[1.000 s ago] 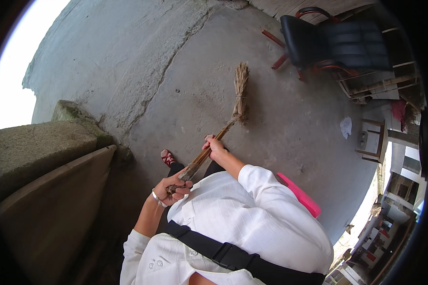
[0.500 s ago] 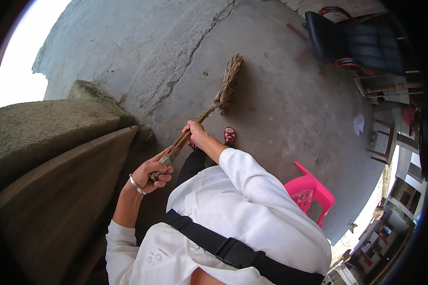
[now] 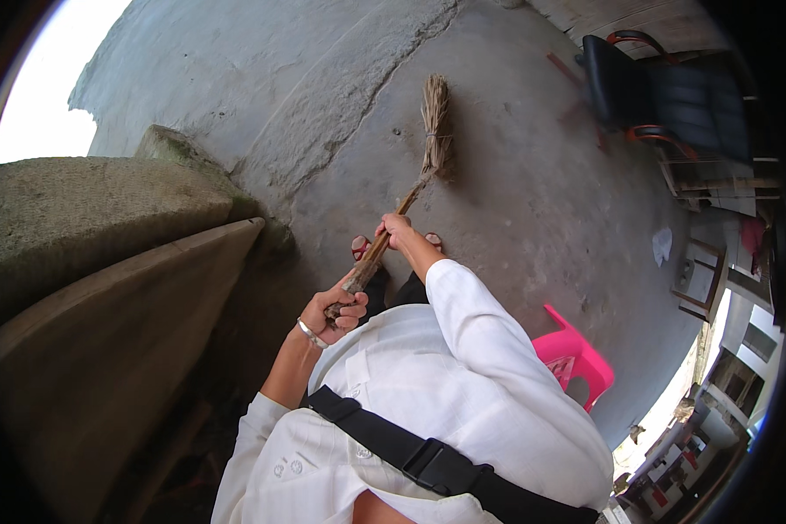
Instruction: The person sweeps a concrete outdoor area using a traditional straw broom. They move a black office chair to access the space underneath it and continue sweeping the floor.
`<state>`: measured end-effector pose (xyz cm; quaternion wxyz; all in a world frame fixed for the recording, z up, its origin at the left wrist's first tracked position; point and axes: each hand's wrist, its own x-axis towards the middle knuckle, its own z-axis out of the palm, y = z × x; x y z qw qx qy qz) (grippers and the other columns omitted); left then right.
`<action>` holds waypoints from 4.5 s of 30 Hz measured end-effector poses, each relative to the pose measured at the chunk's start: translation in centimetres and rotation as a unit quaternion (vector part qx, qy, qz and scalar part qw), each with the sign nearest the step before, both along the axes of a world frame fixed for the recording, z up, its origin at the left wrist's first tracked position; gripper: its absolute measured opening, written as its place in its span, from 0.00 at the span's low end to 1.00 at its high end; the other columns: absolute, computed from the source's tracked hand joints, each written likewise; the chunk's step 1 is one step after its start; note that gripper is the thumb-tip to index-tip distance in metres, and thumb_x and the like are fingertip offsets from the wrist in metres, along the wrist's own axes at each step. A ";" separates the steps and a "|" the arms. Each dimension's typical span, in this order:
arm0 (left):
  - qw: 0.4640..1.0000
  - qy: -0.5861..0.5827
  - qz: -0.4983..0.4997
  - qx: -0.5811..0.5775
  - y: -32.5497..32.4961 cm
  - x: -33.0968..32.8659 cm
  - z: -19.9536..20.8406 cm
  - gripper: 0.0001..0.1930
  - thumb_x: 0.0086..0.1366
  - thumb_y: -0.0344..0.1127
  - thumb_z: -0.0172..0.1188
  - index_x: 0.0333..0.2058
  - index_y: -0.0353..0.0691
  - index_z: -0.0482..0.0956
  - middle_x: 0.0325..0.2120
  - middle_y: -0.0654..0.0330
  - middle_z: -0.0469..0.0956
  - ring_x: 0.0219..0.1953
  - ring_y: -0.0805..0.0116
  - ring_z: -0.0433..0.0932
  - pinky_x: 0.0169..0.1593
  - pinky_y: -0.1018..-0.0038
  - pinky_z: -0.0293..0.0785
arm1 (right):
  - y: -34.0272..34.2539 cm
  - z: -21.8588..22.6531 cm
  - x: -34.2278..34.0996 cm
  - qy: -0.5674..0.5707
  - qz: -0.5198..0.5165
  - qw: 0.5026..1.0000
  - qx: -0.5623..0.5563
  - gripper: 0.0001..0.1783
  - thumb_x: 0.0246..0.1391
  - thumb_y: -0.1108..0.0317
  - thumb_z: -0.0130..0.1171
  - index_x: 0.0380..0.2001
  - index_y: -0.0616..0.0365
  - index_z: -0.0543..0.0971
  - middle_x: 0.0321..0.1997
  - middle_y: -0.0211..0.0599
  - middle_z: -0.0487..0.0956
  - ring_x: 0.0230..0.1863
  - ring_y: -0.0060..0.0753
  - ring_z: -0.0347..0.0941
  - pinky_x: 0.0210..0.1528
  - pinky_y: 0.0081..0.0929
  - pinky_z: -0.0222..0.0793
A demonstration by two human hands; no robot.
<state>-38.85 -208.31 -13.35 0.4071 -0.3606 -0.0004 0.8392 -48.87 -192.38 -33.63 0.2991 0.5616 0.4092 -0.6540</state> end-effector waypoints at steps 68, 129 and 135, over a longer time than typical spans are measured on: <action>0.978 0.051 0.002 -0.200 -8.0 3.9 10.1 0.38 0.46 0.20 0.42 0.58 0.51 0.45 0.25 0.59 0.61 0.15 0.79 0.58 0.13 0.86 0.56 | -15.5 1.7 4.8 0.027 0.016 0.984 -0.174 0.05 0.49 0.73 0.42 0.22 0.58 0.61 0.12 0.34 0.61 0.11 0.28 0.58 0.13 0.25 0.60; 0.991 -0.100 -0.089 0.004 10.4 -1.0 11.4 0.07 0.49 0.27 0.47 0.27 0.31 0.61 0.20 0.62 0.59 0.18 0.77 0.61 0.21 0.84 0.63 | 27.9 11.0 -1.8 0.224 0.215 0.947 0.080 0.21 0.46 0.74 0.43 0.46 0.66 0.59 0.26 0.45 0.68 0.16 0.37 0.71 0.12 0.32 0.70; 0.987 -0.087 -0.125 -0.045 13.0 -1.2 11.2 0.07 0.46 0.27 0.47 0.25 0.34 0.61 0.17 0.64 0.59 0.15 0.78 0.61 0.19 0.86 0.62 | 14.9 7.9 5.2 0.213 0.244 0.939 -0.117 0.29 0.50 0.50 0.44 0.40 0.69 0.62 0.27 0.50 0.67 0.19 0.42 0.71 0.17 0.35 0.70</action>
